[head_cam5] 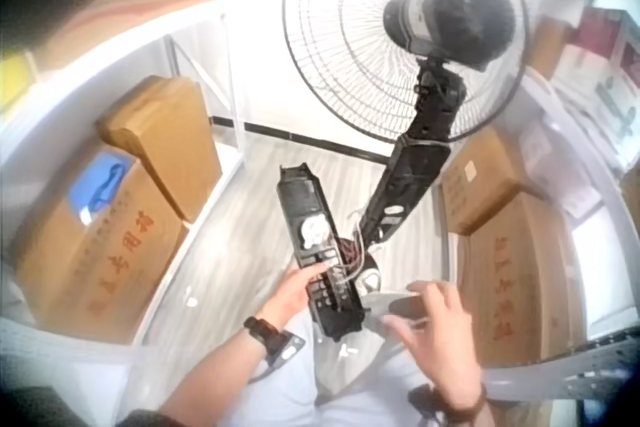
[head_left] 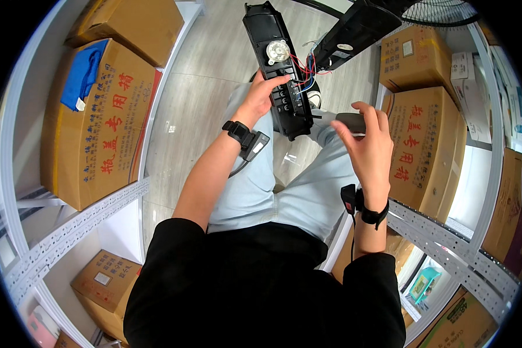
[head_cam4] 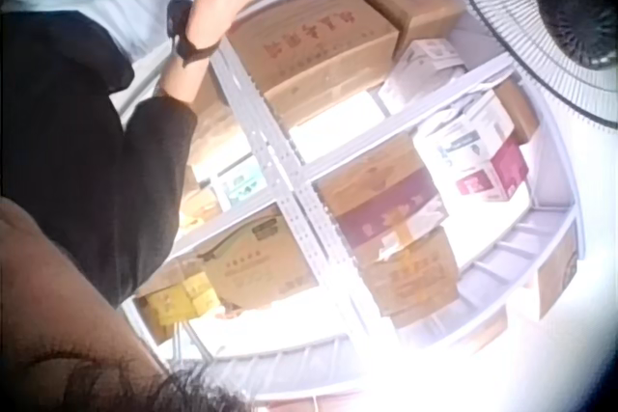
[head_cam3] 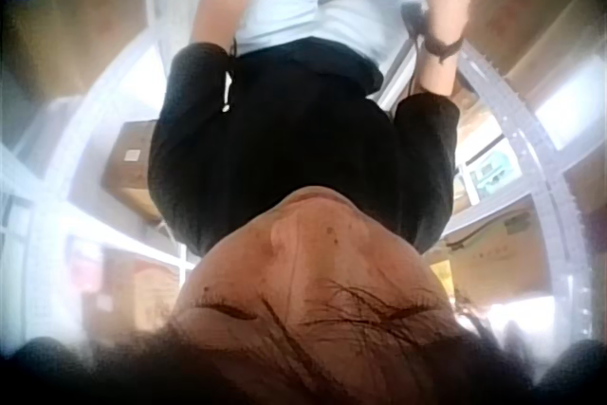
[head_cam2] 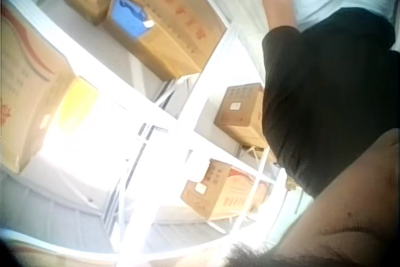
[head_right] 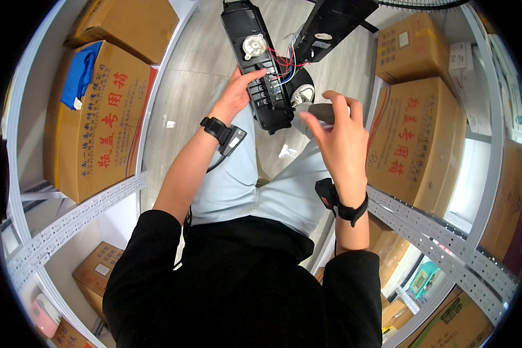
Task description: The person uses a screwdriver to remove screws from the base of a standing fan. They then detach the control panel housing and manipulate the internal wiring and components.
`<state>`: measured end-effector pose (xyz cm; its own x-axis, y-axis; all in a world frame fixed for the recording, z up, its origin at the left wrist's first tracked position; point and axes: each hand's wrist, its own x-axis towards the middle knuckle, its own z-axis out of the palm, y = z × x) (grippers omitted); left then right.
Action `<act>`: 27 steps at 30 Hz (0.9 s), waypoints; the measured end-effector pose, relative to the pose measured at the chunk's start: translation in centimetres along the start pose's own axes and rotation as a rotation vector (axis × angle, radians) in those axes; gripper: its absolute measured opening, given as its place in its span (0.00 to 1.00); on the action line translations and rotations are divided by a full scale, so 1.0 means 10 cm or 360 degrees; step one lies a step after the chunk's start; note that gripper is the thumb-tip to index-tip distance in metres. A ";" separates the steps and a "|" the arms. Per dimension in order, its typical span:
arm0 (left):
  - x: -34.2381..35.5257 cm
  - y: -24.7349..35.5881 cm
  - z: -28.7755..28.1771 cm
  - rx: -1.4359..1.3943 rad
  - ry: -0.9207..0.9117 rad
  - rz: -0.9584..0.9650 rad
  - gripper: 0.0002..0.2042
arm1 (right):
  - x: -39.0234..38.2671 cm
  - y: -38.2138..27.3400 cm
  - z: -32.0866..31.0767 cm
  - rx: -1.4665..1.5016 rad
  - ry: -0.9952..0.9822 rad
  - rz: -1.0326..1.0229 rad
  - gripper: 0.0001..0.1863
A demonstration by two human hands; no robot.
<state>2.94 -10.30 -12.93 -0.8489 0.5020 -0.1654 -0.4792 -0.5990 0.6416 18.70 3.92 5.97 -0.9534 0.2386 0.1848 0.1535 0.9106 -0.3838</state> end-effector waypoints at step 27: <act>-0.01 0.01 0.01 -0.0043 0.0116 -0.0053 0.23 | -0.11 0.34 0.13 0.1043 0.0293 0.0108 0.18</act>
<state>2.98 -10.34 -12.77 -0.8459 0.4756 -0.2412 -0.5125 -0.5999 0.6144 19.90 6.32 3.35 -0.8786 0.3942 0.2696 -0.0329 0.5132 -0.8576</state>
